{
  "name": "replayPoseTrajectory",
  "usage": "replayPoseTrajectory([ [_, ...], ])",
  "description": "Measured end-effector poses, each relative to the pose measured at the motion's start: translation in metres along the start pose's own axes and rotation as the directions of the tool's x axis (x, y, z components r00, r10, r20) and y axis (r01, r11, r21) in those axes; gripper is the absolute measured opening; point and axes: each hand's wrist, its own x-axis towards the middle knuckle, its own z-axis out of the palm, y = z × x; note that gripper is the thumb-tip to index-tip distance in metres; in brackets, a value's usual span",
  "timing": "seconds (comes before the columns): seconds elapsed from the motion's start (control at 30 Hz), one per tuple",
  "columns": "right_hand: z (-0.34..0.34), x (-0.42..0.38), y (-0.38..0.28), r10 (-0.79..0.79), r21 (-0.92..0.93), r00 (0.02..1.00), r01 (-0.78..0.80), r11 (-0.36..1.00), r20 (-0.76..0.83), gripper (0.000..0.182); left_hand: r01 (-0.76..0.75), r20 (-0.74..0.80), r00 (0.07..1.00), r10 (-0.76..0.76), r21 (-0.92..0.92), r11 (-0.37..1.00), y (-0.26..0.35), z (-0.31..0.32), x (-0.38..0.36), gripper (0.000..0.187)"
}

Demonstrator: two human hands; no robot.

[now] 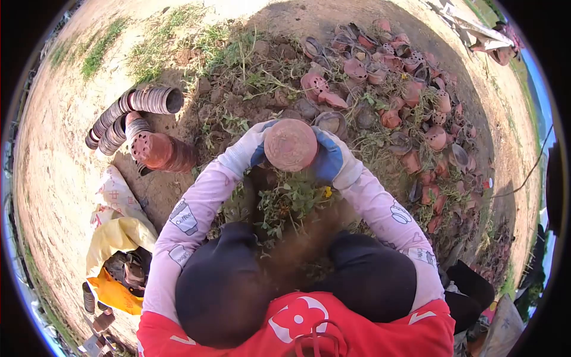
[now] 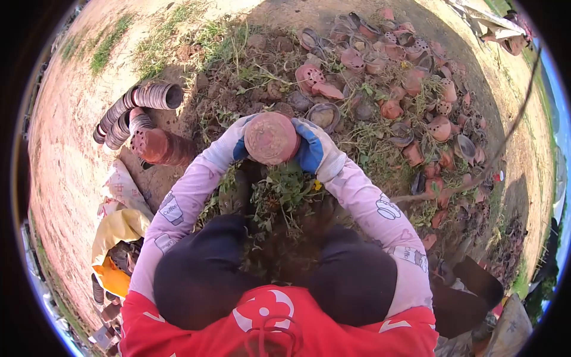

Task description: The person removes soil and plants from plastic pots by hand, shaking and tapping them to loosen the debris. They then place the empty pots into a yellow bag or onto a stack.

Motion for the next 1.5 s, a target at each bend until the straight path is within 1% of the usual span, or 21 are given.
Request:
replayPoseTrajectory([
  [0.07, -0.001, 0.002, -0.002, -0.013, -0.045, 1.0, 0.011, 0.999, -0.028, 0.028, 0.062, 0.087, 0.995, -0.053, -0.096, 0.993, 0.005, -0.005, 0.0, 0.037],
  [0.1, -0.006, 0.004, -0.001, -0.306, -0.516, 0.946, 0.317, 0.796, 0.109, 0.026, 0.08, 0.103, 0.992, -0.077, -0.024, 0.997, 0.007, -0.006, 0.0, 0.036],
  [0.17, 0.006, 0.007, -0.005, -0.457, -0.792, 0.814, 0.524, 0.312, 0.359, 0.024, 0.09, 0.117, 0.989, -0.096, 0.049, 0.995, 0.019, 0.004, -0.001, 0.035],
  [0.2, 0.015, 0.007, -0.01, -0.443, -0.78, 0.89, 0.353, 0.517, 0.109, 0.022, 0.093, 0.118, 0.988, -0.097, 0.044, 0.995, 0.024, 0.009, -0.002, 0.035],
  [0.27, 0.019, 0.012, -0.015, -0.369, -0.694, 0.918, 0.172, 0.699, -0.144, 0.02, 0.051, 0.134, 0.988, -0.071, 0.15, 0.987, 0.029, 0.015, -0.002, 0.032],
  [0.4, -0.005, 0.032, -0.025, -0.352, -0.525, 0.867, 0.129, 0.841, -0.351, 0.016, -0.077, 0.008, 0.997, 0.077, 0.281, 0.957, 0.013, 0.007, 0.004, 0.045],
  [0.47, -0.015, 0.036, -0.025, -0.354, -0.48, 0.828, 0.12, 0.869, -0.435, 0.015, -0.121, -0.144, 0.976, 0.162, 0.257, 0.959, 0.025, 0.015, -0.005, 0.074],
  [0.5, -0.019, 0.038, -0.022, -0.327, -0.443, 0.854, 0.13, 0.887, -0.405, 0.016, -0.109, -0.142, 0.975, 0.172, 0.369, 0.923, 0.029, 0.028, -0.008, 0.101],
  [0.6, -0.005, 0.034, -0.008, -0.237, -0.387, 0.893, 0.079, 0.919, -0.382, 0.018, -0.203, 0.014, 0.919, 0.395, 0.874, 0.442, 0.019, 0.039, -0.004, 0.113],
  [0.83, 0.016, 0.02, 0.002, -0.171, -0.247, 0.932, 0.093, 0.965, -0.319, 0.021, -0.161, -0.003, 0.948, 0.318, 0.858, 0.488, 0.023, 0.046, -0.003, 0.105],
  [0.93, 0.001, 0.023, -0.005, -0.299, -0.447, 0.879, 0.113, 0.887, -0.37, 0.02, -0.241, 0.031, 0.924, 0.381, 0.82, 0.519, 0.013, 0.039, -0.001, 0.097],
  [1.0, -0.005, 0.015, -0.033, -0.24, -0.201, 0.736, 0.143, 0.969, -0.633, 0.019, -0.253, -0.075, 0.932, 0.354, 0.562, 0.787, 0.005, 0.029, -0.005, 0.091],
  [1.07, -0.081, 0.005, -0.1, -0.366, -0.101, 0.715, 0.385, 0.917, -0.595, 0.02, -0.181, -0.281, 0.93, 0.239, 0.219, 0.959, 0.002, 0.017, -0.023, 0.085],
  [1.1, -0.102, -0.005, -0.1, -0.37, -0.096, 0.809, 0.368, 0.925, -0.456, 0.018, -0.207, -0.279, 0.907, 0.314, 0.354, 0.912, -0.014, -0.004, -0.023, 0.084],
  [1.13, -0.083, -0.008, -0.082, -0.369, -0.088, 0.806, 0.373, 0.924, -0.462, 0.018, -0.214, -0.275, 0.885, 0.375, 0.474, 0.854, -0.036, -0.021, -0.026, 0.083],
  [1.2, -0.005, -0.002, -0.032, -0.139, -0.263, 0.9, 0.029, 0.964, -0.412, 0.021, -0.205, -0.325, 0.879, 0.35, 0.405, 0.891, -0.047, -0.019, -0.019, 0.082],
  [1.27, 0.023, 0.0, -0.009, -0.112, -0.676, 0.984, -0.014, 0.737, -0.142, 0.033, -0.198, -0.372, 0.87, 0.324, 0.339, 0.92, -0.049, -0.011, -0.01, 0.081],
  [1.33, 0.041, -0.003, -0.002, -0.166, -0.933, 0.986, 0.074, 0.351, 0.016, 0.043, -0.129, -0.328, 0.916, 0.229, 0.299, 0.945, -0.036, 0.002, -0.002, 0.074],
  [1.37, 0.026, 0.005, 0.003, -0.186, -0.972, 0.965, 0.21, 0.107, 0.188, 0.035, -0.173, -0.281, 0.924, 0.258, 0.295, 0.94, -0.033, 0.008, 0.0, 0.07],
  [1.4, 0.022, 0.005, 0.002, -0.19, -0.971, 0.962, 0.217, 0.104, 0.195, 0.035, -0.19, -0.249, 0.932, 0.265, 0.288, 0.939, -0.028, 0.012, -0.001, 0.07],
  [1.5, 0.034, -0.006, -0.006, -0.11, -0.928, 0.993, 0.072, 0.366, 0.034, 0.016, -0.052, -0.309, 0.946, 0.094, 0.142, 0.989, -0.026, 0.014, 0.0, 0.072],
])
